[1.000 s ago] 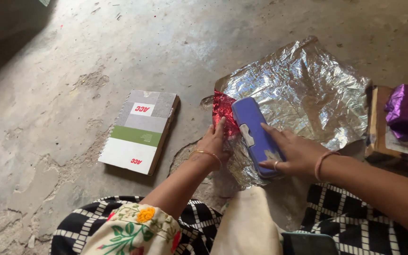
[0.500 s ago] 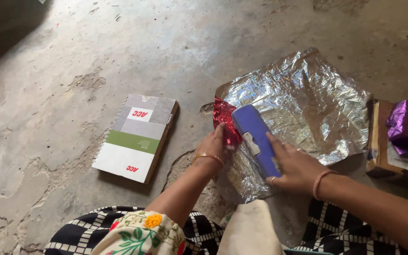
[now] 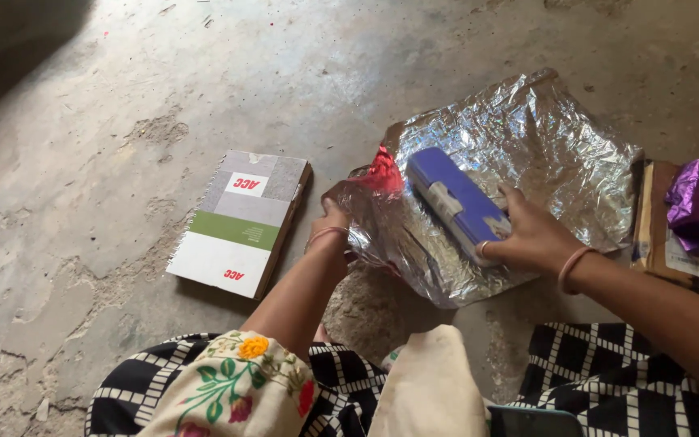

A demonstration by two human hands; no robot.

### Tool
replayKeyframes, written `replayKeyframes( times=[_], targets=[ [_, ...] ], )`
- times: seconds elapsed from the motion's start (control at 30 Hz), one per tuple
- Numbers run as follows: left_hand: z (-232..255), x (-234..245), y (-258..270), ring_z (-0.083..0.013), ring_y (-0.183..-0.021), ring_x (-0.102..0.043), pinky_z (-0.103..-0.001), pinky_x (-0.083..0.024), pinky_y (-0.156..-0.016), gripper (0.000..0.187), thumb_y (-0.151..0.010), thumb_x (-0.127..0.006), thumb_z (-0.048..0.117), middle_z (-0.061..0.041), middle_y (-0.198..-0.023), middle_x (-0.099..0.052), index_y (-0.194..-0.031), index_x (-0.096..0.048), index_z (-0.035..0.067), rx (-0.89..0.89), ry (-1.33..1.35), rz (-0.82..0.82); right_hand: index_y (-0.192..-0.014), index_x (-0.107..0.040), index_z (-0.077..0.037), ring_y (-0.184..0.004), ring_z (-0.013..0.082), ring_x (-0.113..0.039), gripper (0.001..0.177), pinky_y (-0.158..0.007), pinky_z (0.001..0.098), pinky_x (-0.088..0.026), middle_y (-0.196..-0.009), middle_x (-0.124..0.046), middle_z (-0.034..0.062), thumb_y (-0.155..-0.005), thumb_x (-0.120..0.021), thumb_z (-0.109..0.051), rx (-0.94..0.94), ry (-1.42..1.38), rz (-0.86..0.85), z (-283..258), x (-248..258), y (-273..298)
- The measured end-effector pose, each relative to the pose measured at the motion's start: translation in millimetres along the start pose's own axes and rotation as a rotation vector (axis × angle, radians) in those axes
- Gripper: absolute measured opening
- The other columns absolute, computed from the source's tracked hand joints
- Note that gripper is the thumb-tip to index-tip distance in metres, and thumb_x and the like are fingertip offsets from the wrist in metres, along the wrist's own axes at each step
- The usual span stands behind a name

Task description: The person wraps a small purple box and a blue pencil case with shiny red wrapping paper on the floor. They fold the paper around each item, smooth the edges, and place the wrapped items aside.

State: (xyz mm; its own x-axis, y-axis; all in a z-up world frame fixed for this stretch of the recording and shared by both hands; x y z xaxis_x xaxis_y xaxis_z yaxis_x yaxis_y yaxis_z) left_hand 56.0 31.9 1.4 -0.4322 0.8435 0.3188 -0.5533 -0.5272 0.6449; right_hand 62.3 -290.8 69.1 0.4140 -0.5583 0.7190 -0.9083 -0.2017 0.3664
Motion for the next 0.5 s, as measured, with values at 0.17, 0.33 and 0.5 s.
replayKeyframes(
  times=[0.17,0.33,0.5],
  targets=[
    [-8,1,4,-0.0218,-0.084,-0.054,-0.042,-0.05,-0.069,0.103,-0.092,-0.026,0.089,-0.009,-0.094,-0.054,-0.131,-0.064,0.001,0.198,0.204,-0.054,-0.159,-0.019,0.0,-0.112,0.0326,-0.07,0.115,-0.096,0.0388,-0.058,-0.133,-0.059,0.0244,-0.066,-0.084,-0.022,0.051,0.07,0.069,5,1,-3],
    [26,1,27,-0.038,-0.125,-0.059,-0.049,-0.049,-0.103,0.096,-0.079,-0.066,0.079,-0.021,-0.136,-0.056,-0.141,-0.051,0.007,-0.581,-0.468,0.211,-0.159,-0.017,-0.003,-0.127,0.0404,-0.056,0.119,-0.104,0.0412,-0.051,-0.144,-0.044,0.0292,-0.067,-0.086,-0.03,0.156,0.328,0.065,20,-11,-12],
    [43,-27,76,-0.0342,-0.144,-0.034,-0.052,-0.036,-0.112,0.113,-0.061,-0.093,0.039,-0.018,-0.159,-0.03,-0.155,-0.034,0.018,-0.994,-0.863,0.218,-0.164,-0.004,-0.013,-0.129,0.0417,-0.055,0.123,-0.106,0.0424,-0.051,-0.149,-0.039,0.0272,-0.073,-0.082,-0.045,0.092,0.409,-0.014,30,-22,-15]
  ],
)
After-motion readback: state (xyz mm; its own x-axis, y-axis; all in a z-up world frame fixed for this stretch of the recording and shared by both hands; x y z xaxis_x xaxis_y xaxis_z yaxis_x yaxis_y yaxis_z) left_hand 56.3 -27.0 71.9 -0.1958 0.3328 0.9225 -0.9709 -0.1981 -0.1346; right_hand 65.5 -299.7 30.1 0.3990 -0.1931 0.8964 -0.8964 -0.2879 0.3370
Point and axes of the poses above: each hand's wrist, its own y-axis away from the middle knuckle, its own x-axis out of the back of the hand, z = x × y, the point moved 6 cm from there along -y, towards the middle knuckle
